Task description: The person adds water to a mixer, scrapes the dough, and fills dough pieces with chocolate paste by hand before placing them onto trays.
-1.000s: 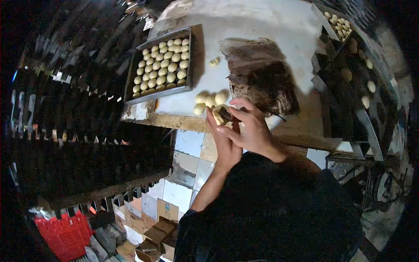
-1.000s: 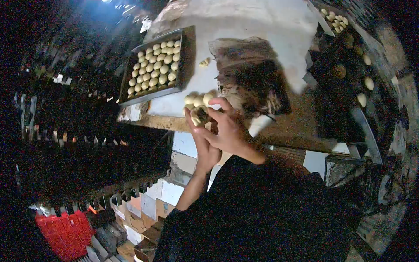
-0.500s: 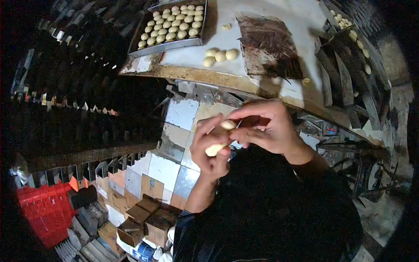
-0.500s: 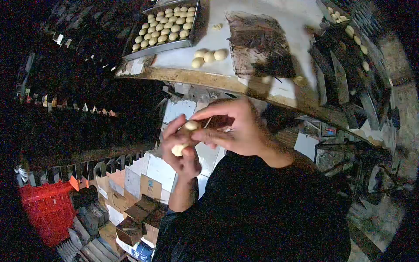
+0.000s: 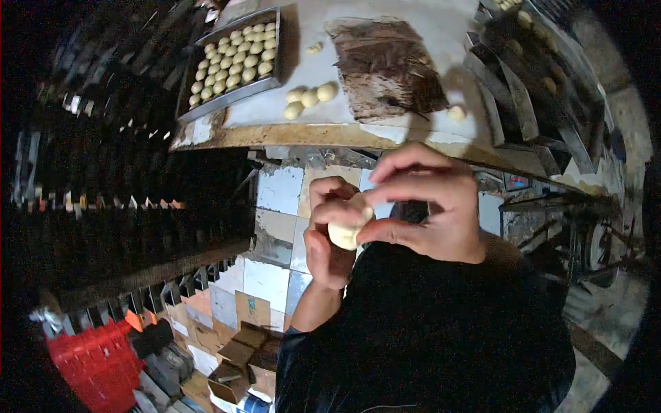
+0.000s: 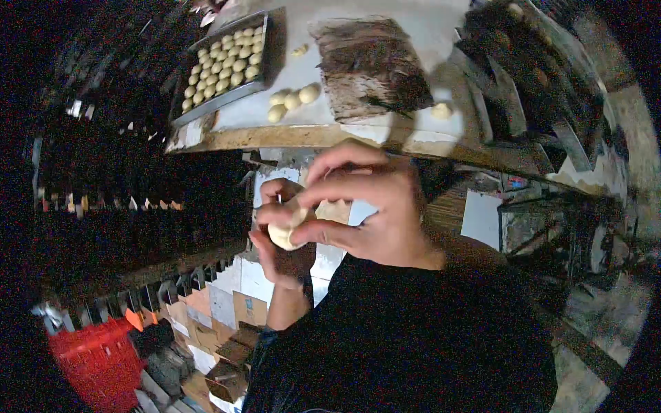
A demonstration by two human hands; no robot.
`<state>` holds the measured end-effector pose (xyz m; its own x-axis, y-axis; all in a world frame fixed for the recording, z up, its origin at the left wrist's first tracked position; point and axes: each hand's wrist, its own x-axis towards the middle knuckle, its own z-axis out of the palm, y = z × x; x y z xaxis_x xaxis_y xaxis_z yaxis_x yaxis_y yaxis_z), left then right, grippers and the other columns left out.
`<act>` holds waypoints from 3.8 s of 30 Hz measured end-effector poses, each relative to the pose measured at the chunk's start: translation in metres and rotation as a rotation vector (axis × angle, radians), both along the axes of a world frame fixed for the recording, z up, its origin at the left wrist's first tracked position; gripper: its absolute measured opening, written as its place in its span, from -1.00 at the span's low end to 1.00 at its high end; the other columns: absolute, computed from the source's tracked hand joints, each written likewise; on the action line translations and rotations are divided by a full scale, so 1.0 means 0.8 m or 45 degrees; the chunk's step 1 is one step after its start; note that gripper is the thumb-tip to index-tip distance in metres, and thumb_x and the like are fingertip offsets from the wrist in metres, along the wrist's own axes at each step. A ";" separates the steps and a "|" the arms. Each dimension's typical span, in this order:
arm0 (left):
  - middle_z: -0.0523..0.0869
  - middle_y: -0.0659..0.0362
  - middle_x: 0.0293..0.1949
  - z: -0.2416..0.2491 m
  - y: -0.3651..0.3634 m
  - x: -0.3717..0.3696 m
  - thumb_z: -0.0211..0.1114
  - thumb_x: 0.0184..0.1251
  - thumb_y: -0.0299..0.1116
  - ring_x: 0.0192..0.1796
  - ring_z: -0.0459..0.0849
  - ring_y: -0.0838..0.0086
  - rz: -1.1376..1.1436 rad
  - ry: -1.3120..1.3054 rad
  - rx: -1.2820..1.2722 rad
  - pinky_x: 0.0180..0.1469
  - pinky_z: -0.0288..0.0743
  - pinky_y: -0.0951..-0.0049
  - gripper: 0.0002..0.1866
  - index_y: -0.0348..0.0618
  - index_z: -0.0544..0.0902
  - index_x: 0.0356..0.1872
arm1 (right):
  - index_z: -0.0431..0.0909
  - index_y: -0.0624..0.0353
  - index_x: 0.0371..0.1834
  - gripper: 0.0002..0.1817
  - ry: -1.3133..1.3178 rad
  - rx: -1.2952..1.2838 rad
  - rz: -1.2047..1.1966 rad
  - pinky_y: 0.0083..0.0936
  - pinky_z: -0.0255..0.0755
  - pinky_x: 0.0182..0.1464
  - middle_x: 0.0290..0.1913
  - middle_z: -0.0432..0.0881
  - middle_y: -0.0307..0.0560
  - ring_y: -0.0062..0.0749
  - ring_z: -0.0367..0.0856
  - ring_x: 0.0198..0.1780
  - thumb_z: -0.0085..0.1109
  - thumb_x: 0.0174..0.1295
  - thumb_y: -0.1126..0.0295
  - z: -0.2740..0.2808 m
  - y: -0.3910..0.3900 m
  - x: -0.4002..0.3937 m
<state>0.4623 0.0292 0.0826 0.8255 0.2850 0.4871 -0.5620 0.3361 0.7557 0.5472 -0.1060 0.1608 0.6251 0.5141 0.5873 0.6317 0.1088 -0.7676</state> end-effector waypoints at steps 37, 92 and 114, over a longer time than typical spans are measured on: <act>0.60 0.06 0.00 0.058 -0.296 0.474 0.50 -0.02 -0.47 -0.42 0.63 0.59 -0.825 0.222 0.792 -0.47 0.48 0.59 -0.34 -0.14 0.43 0.18 | 0.43 0.26 0.10 -0.58 -0.246 -0.871 -0.596 -0.22 0.33 0.19 0.07 0.50 0.16 -0.05 0.49 0.13 0.07 0.32 0.19 -0.047 -0.392 0.526; 0.65 -0.09 -0.07 -0.093 0.069 0.100 0.19 0.39 -0.27 0.01 0.67 0.24 -0.453 1.158 -0.892 0.12 0.60 0.30 -0.59 -0.51 0.47 0.01 | 0.52 0.32 -0.20 -0.79 -0.141 -0.454 -0.806 -0.31 0.41 -0.25 -0.30 0.57 0.07 -0.12 0.56 -0.28 0.14 0.16 0.42 -0.318 -0.012 0.187; 0.52 0.05 0.21 -0.085 0.130 0.291 0.14 0.35 -0.37 0.23 0.46 0.37 -0.129 1.166 -0.536 0.23 0.29 0.36 -0.51 -0.26 0.39 0.29 | 0.49 0.18 -0.02 -0.67 -0.002 -1.221 -0.641 -0.12 0.51 -0.31 -0.19 0.61 0.14 0.12 0.61 -0.31 0.02 0.11 0.55 -0.274 -0.040 0.441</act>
<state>0.6953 0.1335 0.0149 0.8609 0.1956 -0.4696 0.2203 0.6887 0.6907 0.9002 -0.1380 -0.0580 0.8927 0.4439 0.0779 0.4366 -0.8089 -0.3937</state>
